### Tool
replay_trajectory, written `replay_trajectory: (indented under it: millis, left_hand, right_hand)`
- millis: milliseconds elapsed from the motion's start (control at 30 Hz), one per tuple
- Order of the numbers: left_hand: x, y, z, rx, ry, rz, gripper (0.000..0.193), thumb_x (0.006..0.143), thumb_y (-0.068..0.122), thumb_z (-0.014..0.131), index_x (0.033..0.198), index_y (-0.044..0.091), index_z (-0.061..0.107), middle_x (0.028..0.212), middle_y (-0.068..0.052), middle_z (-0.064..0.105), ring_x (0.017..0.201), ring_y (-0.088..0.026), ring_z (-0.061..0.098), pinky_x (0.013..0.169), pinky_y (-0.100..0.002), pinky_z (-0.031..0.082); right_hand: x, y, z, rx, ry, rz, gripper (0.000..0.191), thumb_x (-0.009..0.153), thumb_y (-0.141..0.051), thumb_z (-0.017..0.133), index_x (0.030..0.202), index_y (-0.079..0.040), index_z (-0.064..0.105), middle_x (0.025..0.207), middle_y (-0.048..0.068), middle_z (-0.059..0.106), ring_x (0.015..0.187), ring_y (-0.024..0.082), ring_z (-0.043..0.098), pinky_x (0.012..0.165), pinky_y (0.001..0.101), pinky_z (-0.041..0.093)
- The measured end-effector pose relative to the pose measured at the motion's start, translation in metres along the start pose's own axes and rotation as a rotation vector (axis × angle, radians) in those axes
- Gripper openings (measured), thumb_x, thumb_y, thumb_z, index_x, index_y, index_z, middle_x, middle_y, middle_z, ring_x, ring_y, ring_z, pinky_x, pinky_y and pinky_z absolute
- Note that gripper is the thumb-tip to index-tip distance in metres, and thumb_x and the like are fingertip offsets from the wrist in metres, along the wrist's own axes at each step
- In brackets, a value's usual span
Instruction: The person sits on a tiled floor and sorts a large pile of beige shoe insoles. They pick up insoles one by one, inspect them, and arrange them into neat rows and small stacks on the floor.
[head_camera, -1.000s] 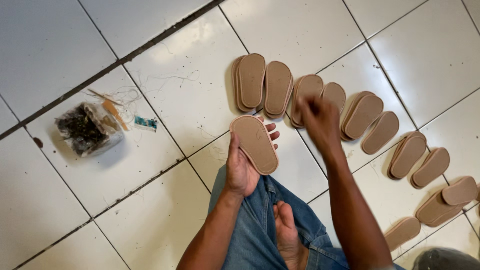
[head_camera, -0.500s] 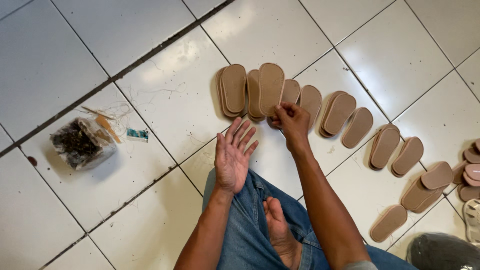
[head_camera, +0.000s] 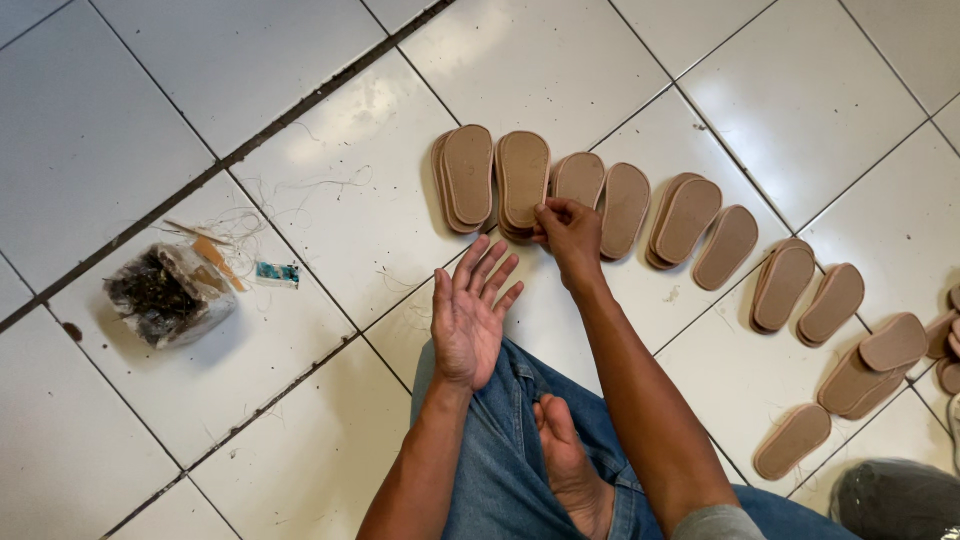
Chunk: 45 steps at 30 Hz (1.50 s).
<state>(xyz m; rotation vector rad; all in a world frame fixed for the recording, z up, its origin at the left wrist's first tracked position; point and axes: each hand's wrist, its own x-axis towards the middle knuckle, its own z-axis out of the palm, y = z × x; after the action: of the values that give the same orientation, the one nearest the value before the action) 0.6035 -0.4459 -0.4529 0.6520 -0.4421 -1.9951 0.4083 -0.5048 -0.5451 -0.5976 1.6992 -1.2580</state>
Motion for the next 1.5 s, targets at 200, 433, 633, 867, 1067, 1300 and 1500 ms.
replay_trajectory:
  millis: [200,433,633,867,1067,1300,1500]
  left_hand:
    - [0.001,-0.003,-0.006,-0.007,0.002,0.017,0.079,0.103,0.064,0.033,0.159,0.008,0.035,0.16,-0.014,0.043,0.146,-0.03,0.042,0.12,-0.048,0.033]
    - [-0.007,-0.008,-0.018,0.053,-0.071,-0.038,0.081,0.102,0.068,0.037,0.157,0.009,0.042,0.16,-0.011,0.047,0.15,-0.03,0.043,0.126,-0.049,0.032]
    - [-0.018,0.002,-0.017,0.154,-0.06,-0.044,0.079,0.103,0.069,0.05,0.155,0.009,0.051,0.154,-0.011,0.051,0.147,-0.028,0.047,0.128,-0.05,0.038]
    - [-0.024,-0.002,-0.019,0.31,-0.062,0.016,0.077,0.102,0.064,0.049,0.151,0.005,0.054,0.146,-0.012,0.054,0.137,-0.027,0.05,0.125,-0.047,0.039]
    - [-0.022,-0.007,-0.023,0.544,-0.123,0.044,0.069,0.11,0.061,0.047,0.149,0.004,0.053,0.145,-0.013,0.059,0.14,-0.029,0.055,0.125,-0.047,0.04]
    - [-0.016,-0.055,0.018,0.964,-0.22,0.001,0.041,0.109,0.03,0.056,0.138,0.002,0.056,0.132,-0.013,0.064,0.122,-0.026,0.062,0.103,-0.038,0.048]
    - [-0.028,-0.217,0.087,1.259,-0.499,-0.335,0.037,0.1,0.025,0.063,0.127,0.001,0.069,0.118,-0.009,0.073,0.109,-0.017,0.066,0.095,-0.032,0.05]
  right_hand:
    - [-0.031,-0.001,-0.006,-0.553,0.19,-0.496,0.018,0.096,-0.019,0.071,0.103,-0.002,0.074,0.089,0.011,0.075,0.078,0.023,0.072,0.072,0.0372,0.057]
    - [-0.16,0.027,-0.103,-0.759,0.028,-0.305,0.017,0.095,-0.02,0.072,0.103,-0.005,0.074,0.09,0.012,0.074,0.075,0.029,0.07,0.068,0.0396,0.056]
    - [-0.24,0.041,-0.262,-0.914,0.161,0.021,0.028,0.089,-0.029,0.072,0.107,-0.007,0.073,0.097,0.013,0.076,0.085,0.031,0.075,0.074,0.0431,0.058]
    - [-0.249,0.071,-0.423,-1.08,0.464,0.581,0.065,0.091,-0.058,0.071,0.109,0.005,0.074,0.108,0.029,0.072,0.104,0.043,0.07,0.09,0.051,0.056]
    - [-0.239,0.116,-0.433,-0.875,0.421,0.627,0.076,0.073,-0.062,0.082,0.113,0.002,0.072,0.115,0.025,0.07,0.109,0.039,0.068,0.091,0.0482,0.054]
    - [-0.253,0.127,-0.438,-0.654,0.407,0.482,0.047,0.074,-0.042,0.084,0.085,0.003,0.078,0.084,0.022,0.077,0.08,0.034,0.076,0.075,0.0428,0.058]
    - [-0.26,0.109,-0.418,-0.256,0.521,0.051,0.035,0.076,-0.032,0.086,0.086,-0.004,0.069,0.074,0.008,0.072,0.066,0.017,0.067,0.058,0.0347,0.054]
